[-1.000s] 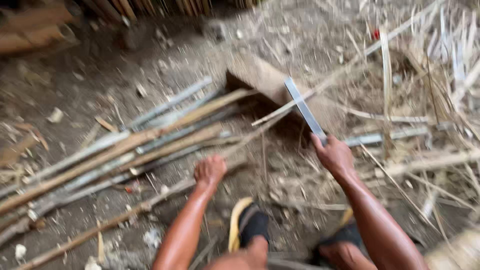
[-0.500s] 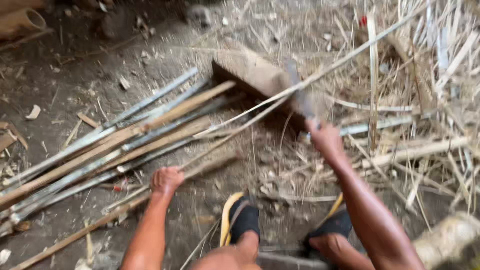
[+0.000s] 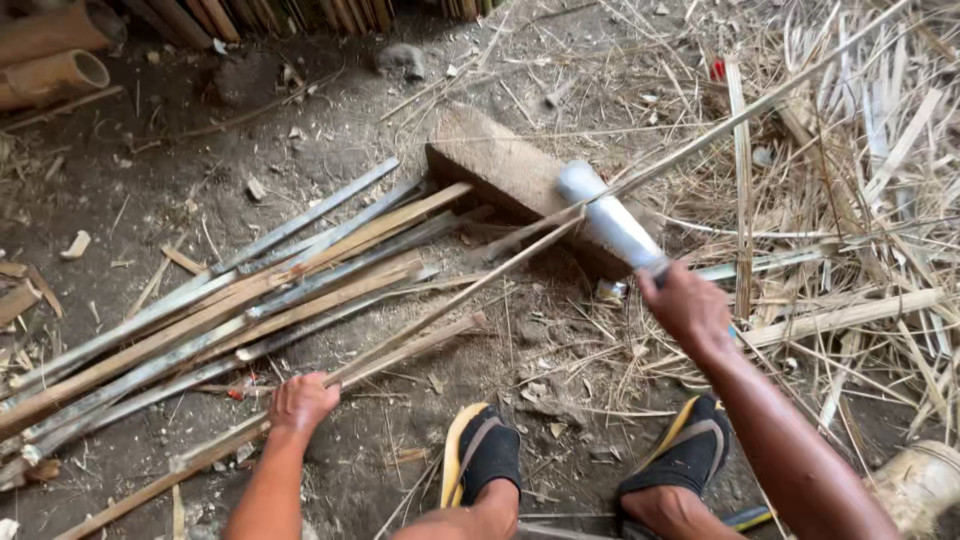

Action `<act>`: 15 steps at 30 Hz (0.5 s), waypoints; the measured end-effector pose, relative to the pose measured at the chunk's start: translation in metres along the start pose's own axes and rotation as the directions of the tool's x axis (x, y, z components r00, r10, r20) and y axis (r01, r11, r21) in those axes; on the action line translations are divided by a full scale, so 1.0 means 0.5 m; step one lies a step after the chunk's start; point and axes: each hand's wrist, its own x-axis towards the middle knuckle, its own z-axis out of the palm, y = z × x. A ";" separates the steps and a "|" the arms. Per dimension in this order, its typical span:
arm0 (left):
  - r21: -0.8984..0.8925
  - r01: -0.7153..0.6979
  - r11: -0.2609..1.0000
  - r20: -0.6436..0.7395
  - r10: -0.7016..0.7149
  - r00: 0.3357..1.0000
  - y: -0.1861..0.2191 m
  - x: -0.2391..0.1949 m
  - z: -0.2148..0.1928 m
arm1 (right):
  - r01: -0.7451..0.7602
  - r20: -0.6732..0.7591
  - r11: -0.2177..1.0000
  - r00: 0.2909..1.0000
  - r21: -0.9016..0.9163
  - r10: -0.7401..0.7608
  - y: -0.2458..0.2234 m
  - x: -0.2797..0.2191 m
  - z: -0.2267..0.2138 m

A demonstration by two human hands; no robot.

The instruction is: The person uses a machete to shave and smooth thin bamboo strips. They repeatedly draw the blade along the strips to remove rough edges and thin the material, then place the finished pieces on a pile on the ground.

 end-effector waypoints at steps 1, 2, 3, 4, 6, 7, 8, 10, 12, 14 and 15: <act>0.008 0.009 1.000 0.012 -0.009 1.000 0.000 -0.003 0.008 | 0.190 -0.034 0.977 0.980 -0.099 -0.194 -0.006 -0.010 0.003; 0.008 0.009 1.000 0.033 -0.009 0.999 -0.004 0.000 0.010 | 0.366 -0.051 0.909 0.923 -0.199 -0.382 -0.011 -0.016 0.002; 0.008 0.009 1.000 0.053 -0.009 0.999 -0.012 0.001 0.013 | 0.376 0.000 0.892 0.921 -0.250 -0.389 -0.008 -0.014 -0.006; 0.005 0.011 1.000 0.069 -0.012 0.998 -0.031 -0.008 0.016 | 0.391 0.047 0.870 0.917 -0.301 -0.396 0.001 -0.015 -0.018; 0.081 0.027 0.996 0.149 -0.039 0.988 -0.062 -0.027 0.028 | -0.209 -0.098 0.978 0.974 -0.018 0.206 0.036 0.009 -0.051; 0.116 0.033 0.993 0.192 -0.055 0.980 -0.069 -0.041 0.037 | -0.207 -0.125 0.977 0.972 -0.057 0.198 0.055 0.015 -0.057; 0.060 0.052 0.997 0.182 -0.062 0.981 -0.074 -0.039 0.036 | -0.202 -0.167 0.976 0.968 -0.081 0.187 0.067 0.028 -0.058; -0.047 0.072 0.996 0.181 -0.062 0.981 -0.048 -0.021 0.032 | -0.127 -0.212 0.988 0.972 -0.093 0.105 0.082 0.031 -0.037; -0.036 0.028 0.999 0.214 -0.020 0.977 0.022 0.002 0.027 | 0.031 -0.214 0.997 0.976 -0.072 -0.046 0.067 0.008 0.011; -0.084 -0.237 0.968 -0.066 0.232 0.971 0.113 0.013 0.019 | 0.096 -0.177 0.985 0.977 -0.145 -0.121 0.012 -0.040 0.069; -0.053 -0.216 0.975 0.093 0.221 0.971 0.160 0.005 0.017 | 0.040 -0.027 0.999 0.999 0.022 -0.039 -0.026 -0.075 0.098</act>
